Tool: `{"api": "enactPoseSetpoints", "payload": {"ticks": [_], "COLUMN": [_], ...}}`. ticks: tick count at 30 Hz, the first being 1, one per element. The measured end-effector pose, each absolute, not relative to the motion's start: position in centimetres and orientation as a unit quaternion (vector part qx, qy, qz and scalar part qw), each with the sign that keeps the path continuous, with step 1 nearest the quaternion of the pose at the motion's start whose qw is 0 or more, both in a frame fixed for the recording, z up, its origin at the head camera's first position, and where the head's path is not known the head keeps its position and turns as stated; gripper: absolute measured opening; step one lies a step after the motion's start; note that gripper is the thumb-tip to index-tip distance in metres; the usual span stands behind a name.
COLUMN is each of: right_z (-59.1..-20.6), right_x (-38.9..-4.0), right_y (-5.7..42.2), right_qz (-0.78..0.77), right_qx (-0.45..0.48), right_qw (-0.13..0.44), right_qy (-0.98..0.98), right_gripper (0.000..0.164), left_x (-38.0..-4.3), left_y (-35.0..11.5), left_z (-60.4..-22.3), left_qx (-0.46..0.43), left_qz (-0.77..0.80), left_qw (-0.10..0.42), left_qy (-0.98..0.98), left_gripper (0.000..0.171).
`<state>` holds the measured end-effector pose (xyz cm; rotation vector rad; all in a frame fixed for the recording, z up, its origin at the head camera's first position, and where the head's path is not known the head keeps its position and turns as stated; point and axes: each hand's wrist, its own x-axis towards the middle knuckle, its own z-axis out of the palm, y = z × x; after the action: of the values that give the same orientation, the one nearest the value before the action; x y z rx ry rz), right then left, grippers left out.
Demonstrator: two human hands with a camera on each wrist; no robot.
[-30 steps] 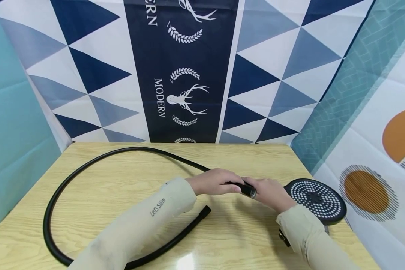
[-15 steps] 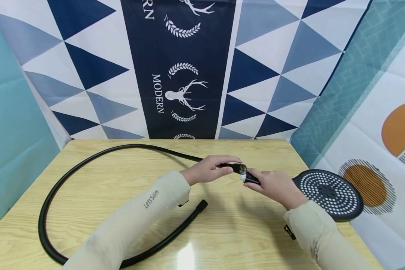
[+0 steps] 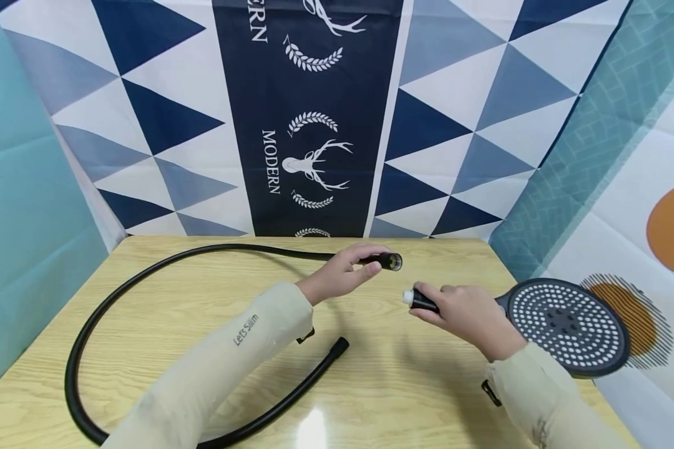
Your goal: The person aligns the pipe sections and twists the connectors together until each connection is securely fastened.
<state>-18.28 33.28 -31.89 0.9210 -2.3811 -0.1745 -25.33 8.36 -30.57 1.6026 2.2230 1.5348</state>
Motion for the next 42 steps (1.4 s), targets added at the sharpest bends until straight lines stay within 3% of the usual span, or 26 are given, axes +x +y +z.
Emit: {"api": "enactPoseSetpoints", "payload": {"ticks": [7, 12, 26, 36, 42], "right_z": [-30.2, -29.2, -29.0, -28.2, -28.8], "right_x": [-17.3, -16.4, -15.7, -15.7, -16.0], "right_y": [32.9, 32.4, 32.2, 31.4, 30.9], "right_qz": [-0.077, -0.084, -0.064, -0.064, -0.071], "right_qx": [0.362, 0.369, 0.386, 0.395, 0.386], "right_qw": [0.376, 0.402, 0.446, 0.440, 0.441], "right_qy": [-0.849, -0.833, -0.805, -0.804, -0.807], "right_gripper": [0.066, 0.065, 0.058, 0.057, 0.056], "left_x": [-24.9, -24.9, -25.1, -25.2, -25.1], "left_y": [8.3, 8.1, 7.4, 6.9, 6.5], "left_z": [-30.4, -30.7, -31.1, -30.9, -31.3], "left_qx": [0.491, 0.515, 0.548, 0.545, 0.545], "left_qz": [0.489, 0.451, 0.390, 0.392, 0.364], "left_qw": [0.048, 0.040, 0.029, 0.027, -0.013], "left_qy": [0.719, 0.728, 0.740, 0.741, 0.755], "left_gripper": [0.035, 0.034, 0.033, 0.033, 0.032]}}
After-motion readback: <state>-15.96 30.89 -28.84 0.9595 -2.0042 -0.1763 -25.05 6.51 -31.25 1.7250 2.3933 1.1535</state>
